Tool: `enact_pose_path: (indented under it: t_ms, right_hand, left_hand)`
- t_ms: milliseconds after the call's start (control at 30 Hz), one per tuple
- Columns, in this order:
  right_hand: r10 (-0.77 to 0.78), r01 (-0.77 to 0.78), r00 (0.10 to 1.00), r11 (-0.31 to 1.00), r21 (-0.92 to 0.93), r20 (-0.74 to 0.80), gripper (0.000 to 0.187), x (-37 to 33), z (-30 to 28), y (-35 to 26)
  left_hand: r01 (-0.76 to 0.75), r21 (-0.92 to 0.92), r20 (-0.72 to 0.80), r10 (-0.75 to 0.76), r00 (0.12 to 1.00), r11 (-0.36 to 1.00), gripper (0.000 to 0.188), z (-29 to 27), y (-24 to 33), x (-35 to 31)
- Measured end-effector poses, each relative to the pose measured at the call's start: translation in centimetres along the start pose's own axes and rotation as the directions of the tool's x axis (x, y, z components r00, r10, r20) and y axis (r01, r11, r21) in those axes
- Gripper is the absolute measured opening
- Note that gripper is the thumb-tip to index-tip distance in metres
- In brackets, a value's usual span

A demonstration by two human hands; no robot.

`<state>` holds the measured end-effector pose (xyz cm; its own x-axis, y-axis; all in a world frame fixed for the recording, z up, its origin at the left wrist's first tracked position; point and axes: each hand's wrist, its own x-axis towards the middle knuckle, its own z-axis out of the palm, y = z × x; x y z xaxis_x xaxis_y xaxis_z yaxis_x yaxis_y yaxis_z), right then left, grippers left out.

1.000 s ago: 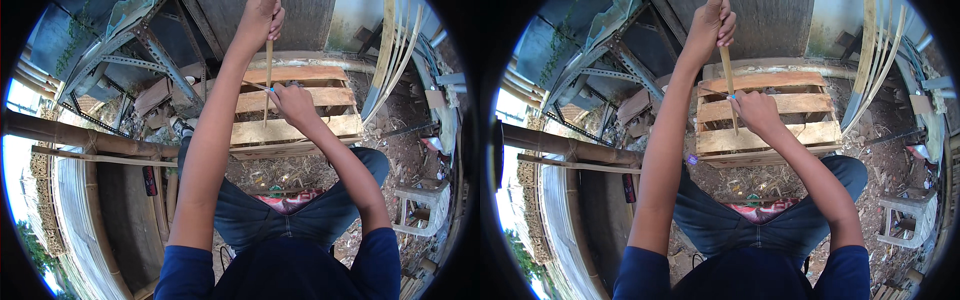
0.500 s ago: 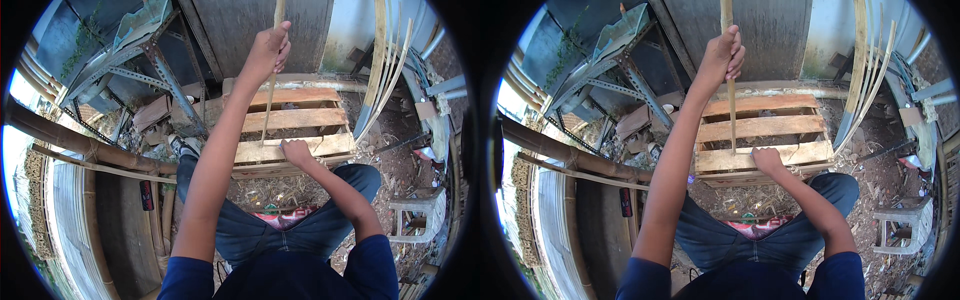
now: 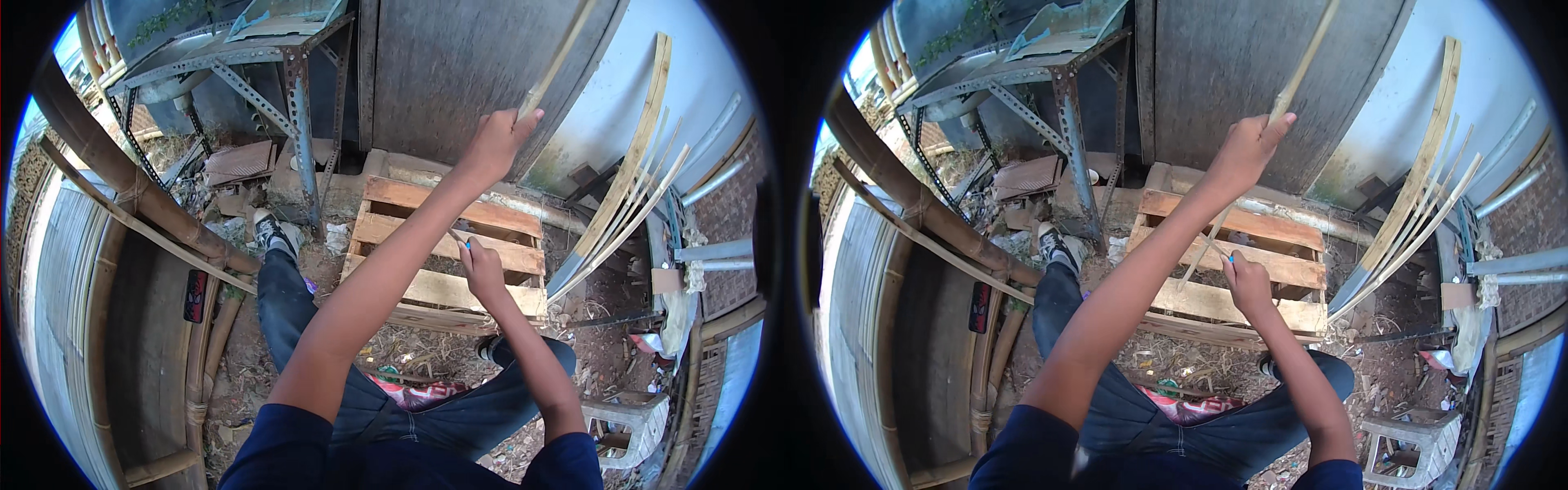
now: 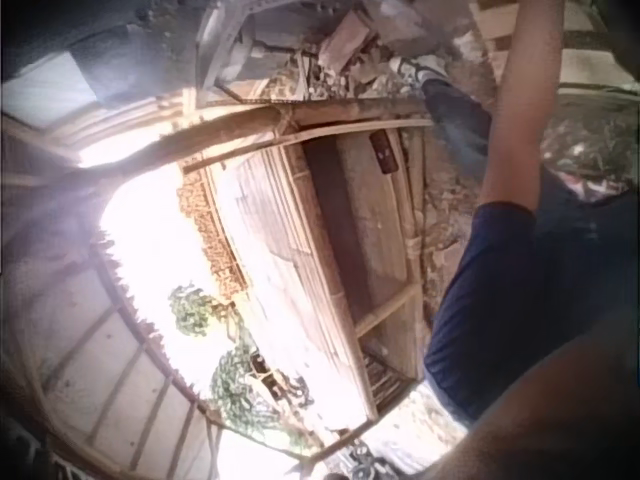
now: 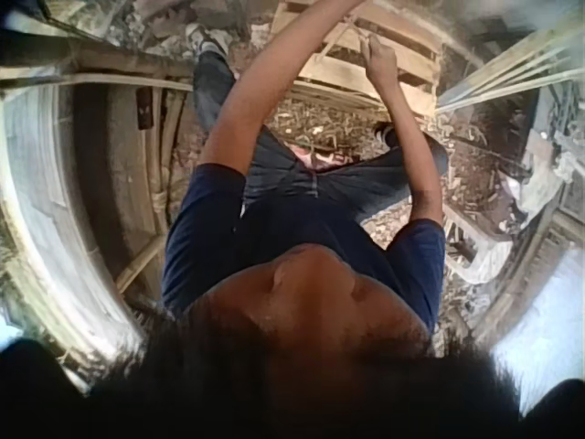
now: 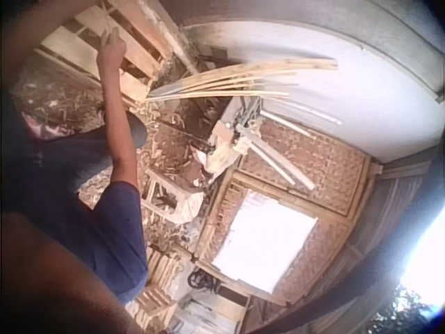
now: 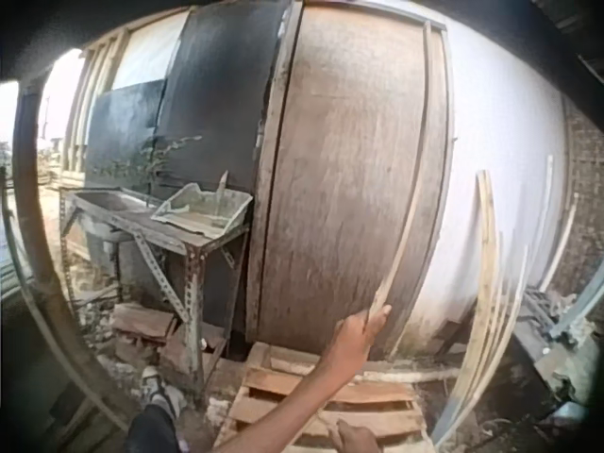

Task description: Scraping a thin strip of bamboo with a utility knife to smooth it.

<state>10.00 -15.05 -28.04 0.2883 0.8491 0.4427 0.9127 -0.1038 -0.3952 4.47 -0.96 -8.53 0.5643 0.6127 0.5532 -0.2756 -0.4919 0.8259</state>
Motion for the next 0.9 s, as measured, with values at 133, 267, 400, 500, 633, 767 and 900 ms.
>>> enact_pose_path:
  t_ms: [133, 267, 400, 500, 633, 767, 900]
  right_hand:
    - [-0.056, 0.056, 0.998, 0.992, -0.117, 0.001, 0.029, 0.8, -1.2, -1.5]
    - [-0.086, 0.063, 0.989, 0.98, -0.187, -0.118, 0.029, 3.8, -4.6, -3.2]
    - [-0.198, 0.175, 0.972, 0.969, -0.174, -0.125, 0.028, 5.0, -4.6, -2.6]
    - [-0.229, 0.225, 0.973, 0.937, -0.267, 0.018, 0.028, 4.2, -3.3, -1.9]
    - [-0.233, 0.228, 0.972, 0.916, -0.329, 0.025, 0.028, 5.6, -4.8, -3.4]
    - [-0.243, 0.215, 0.964, 0.95, -0.224, -0.105, 0.027, 6.2, -4.2, -3.3]
    - [-0.223, 0.206, 0.973, 0.953, -0.221, -0.058, 0.027, 6.5, -3.9, -3.7]
  left_hand:
    - [0.056, 0.092, 0.01, -0.057, 0.998, 0.994, 0.067, -0.5, 0.2, -0.2]
    - [0.067, 0.093, 0.018, -0.069, 0.997, 0.993, 0.068, -1.4, 0.2, -0.2]
    - [0.046, 0.077, 0.04, -0.049, 0.998, 0.996, 0.07, -1.0, 0.2, 0.2]
    - [0.087, 0.068, 0.057, -0.091, 0.994, 0.994, 0.073, -1.1, -0.5, 0.5]
    - [0.085, 0.051, 0.049, -0.087, 0.995, 0.995, 0.075, -1.7, -1.5, 0.9]
    - [0.013, -0.012, 0.071, -0.012, 0.997, 1.0, 0.077, -2.1, -1.3, 0.9]
    - [0.001, -0.033, 0.037, 0.0, 0.999, 0.999, 0.076, -2.6, -2.0, 1.0]
